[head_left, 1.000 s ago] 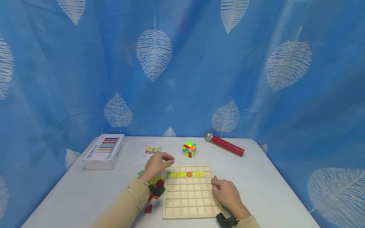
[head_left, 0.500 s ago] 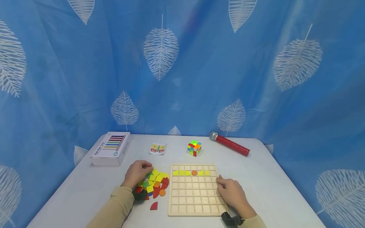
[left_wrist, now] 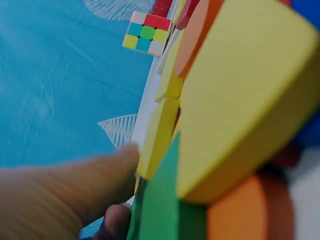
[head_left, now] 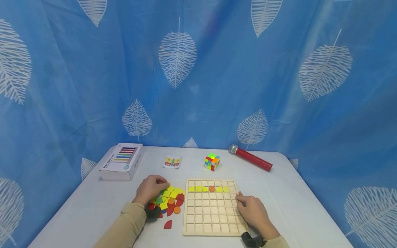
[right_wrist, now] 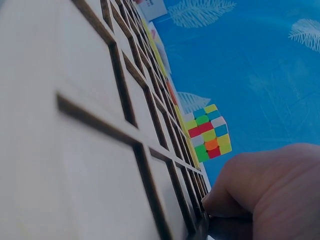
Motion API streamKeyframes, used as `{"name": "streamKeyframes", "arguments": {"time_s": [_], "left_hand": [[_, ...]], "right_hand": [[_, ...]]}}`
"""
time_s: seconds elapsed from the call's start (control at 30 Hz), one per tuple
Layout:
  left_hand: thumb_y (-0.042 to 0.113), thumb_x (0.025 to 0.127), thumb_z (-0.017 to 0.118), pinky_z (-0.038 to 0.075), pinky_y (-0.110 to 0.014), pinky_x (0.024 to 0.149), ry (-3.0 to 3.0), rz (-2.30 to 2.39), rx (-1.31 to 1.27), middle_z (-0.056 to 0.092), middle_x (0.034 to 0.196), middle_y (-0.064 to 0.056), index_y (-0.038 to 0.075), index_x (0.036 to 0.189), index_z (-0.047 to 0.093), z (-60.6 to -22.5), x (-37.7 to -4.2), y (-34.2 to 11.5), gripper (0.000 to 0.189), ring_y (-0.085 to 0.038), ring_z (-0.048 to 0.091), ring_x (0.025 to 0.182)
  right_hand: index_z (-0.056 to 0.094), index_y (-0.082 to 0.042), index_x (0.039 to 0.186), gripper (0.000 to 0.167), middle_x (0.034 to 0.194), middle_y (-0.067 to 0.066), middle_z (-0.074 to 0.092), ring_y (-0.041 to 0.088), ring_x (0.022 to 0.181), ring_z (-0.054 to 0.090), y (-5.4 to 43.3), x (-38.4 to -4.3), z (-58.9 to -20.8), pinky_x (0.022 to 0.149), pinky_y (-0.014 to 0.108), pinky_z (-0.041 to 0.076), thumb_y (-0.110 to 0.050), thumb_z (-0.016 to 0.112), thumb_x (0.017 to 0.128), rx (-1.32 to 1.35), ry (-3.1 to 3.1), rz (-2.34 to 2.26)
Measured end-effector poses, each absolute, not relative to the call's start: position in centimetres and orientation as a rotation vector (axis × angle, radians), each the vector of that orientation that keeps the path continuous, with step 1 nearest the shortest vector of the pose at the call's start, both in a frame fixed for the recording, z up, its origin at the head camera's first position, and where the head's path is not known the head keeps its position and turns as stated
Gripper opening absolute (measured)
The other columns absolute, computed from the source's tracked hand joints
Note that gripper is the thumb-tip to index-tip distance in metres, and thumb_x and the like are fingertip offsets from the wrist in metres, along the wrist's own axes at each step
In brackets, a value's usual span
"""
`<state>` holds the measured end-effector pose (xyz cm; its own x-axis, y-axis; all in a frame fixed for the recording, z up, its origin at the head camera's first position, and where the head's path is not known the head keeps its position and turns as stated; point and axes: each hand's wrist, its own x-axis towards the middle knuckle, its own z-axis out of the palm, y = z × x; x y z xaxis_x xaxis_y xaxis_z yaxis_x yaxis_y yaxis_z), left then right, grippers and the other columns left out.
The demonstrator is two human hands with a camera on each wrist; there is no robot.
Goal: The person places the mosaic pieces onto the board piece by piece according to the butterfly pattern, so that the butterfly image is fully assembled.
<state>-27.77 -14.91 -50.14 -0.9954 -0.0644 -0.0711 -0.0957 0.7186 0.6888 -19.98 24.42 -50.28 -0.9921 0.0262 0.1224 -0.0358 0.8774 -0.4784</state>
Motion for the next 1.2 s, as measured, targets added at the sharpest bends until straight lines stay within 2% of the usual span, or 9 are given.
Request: {"name": "streamKeyframes", "arguments": {"time_s": [0.13,0.27,0.37,0.5,0.57,0.7,0.93,1.2], "left_hand": [[0.033,0.090,0.080,0.053,-0.044,0.085,2.872,1.139,-0.122,0.070,0.094,0.000,0.015,0.104,0.076,-49.90,-27.56,-14.81,0.024,-0.019,0.059,0.084],[0.033,0.090,0.080,0.053,-0.043,0.083,2.870,1.116,-0.125,0.069,0.092,0.000,0.014,0.105,0.075,-49.66,-27.43,-14.64,0.024,-0.019,0.059,0.083],[0.033,0.091,0.079,0.053,-0.042,0.081,2.866,1.105,-0.125,0.068,0.092,0.000,0.013,0.106,0.074,-49.54,-27.40,-14.55,0.025,-0.019,0.058,0.082],[0.031,0.091,0.079,0.053,-0.040,0.081,2.857,1.097,-0.123,0.067,0.092,-0.001,0.012,0.107,0.073,-49.42,-27.37,-14.53,0.025,-0.019,0.058,0.082],[0.030,0.092,0.078,0.053,-0.039,0.081,2.857,1.088,-0.118,0.067,0.092,-0.001,0.013,0.108,0.073,-49.39,-27.37,-14.54,0.024,-0.019,0.058,0.082],[0.030,0.092,0.078,0.053,-0.039,0.081,2.870,1.058,-0.101,0.066,0.092,0.000,0.015,0.108,0.073,-49.44,-27.46,-14.53,0.023,-0.019,0.057,0.083],[0.029,0.092,0.079,0.053,-0.041,0.082,2.899,1.024,-0.078,0.065,0.092,0.000,0.014,0.106,0.072,-49.43,-27.43,-14.37,0.022,-0.019,0.057,0.083],[0.026,0.091,0.079,0.054,-0.039,0.083,2.811,1.214,-0.100,0.066,0.093,-0.002,0.015,0.103,0.073,-49.72,-27.67,-14.57,0.018,-0.021,0.058,0.085]], "right_hand": [[0.076,-0.005,0.120,0.032,0.133,0.013,0.068,0.034,0.109,0.073,24.41,-19.94,-50.31,0.064,0.032,0.046,-0.013,0.065,0.090,0.010,-2.919,0.739],[0.076,-0.006,0.120,0.032,0.132,0.013,0.069,0.038,0.119,0.067,24.50,-19.91,-50.35,0.072,0.037,0.051,-0.013,0.065,0.090,0.011,-2.918,0.735],[0.076,-0.006,0.120,0.032,0.132,0.013,0.069,0.038,0.120,0.067,24.53,-19.88,-50.35,0.072,0.037,0.051,-0.013,0.065,0.090,0.006,-2.918,0.746],[0.076,-0.006,0.120,0.032,0.133,0.013,0.068,0.034,0.111,0.072,24.47,-19.86,-50.35,0.065,0.032,0.046,-0.013,0.065,0.090,-0.008,-2.920,0.756],[0.076,-0.006,0.120,0.033,0.134,0.013,0.068,0.028,0.101,0.074,24.42,-19.87,-50.31,0.060,0.030,0.043,-0.013,0.065,0.090,-0.012,-2.921,0.766],[0.075,-0.006,0.121,0.033,0.134,0.013,0.067,0.018,0.086,0.069,24.34,-19.89,-50.20,0.055,0.029,0.039,-0.013,0.065,0.091,-0.015,-2.923,0.773],[0.076,-0.006,0.120,0.033,0.133,0.012,0.068,0.023,0.097,0.074,24.38,-19.97,-50.29,0.065,0.031,0.045,-0.014,0.065,0.090,-0.003,-2.916,0.743],[0.075,-0.005,0.120,0.033,0.134,0.013,0.068,0.015,0.079,0.064,24.29,-19.90,-50.25,0.052,0.029,0.036,-0.013,0.065,0.090,-0.016,-2.919,0.768]]}}
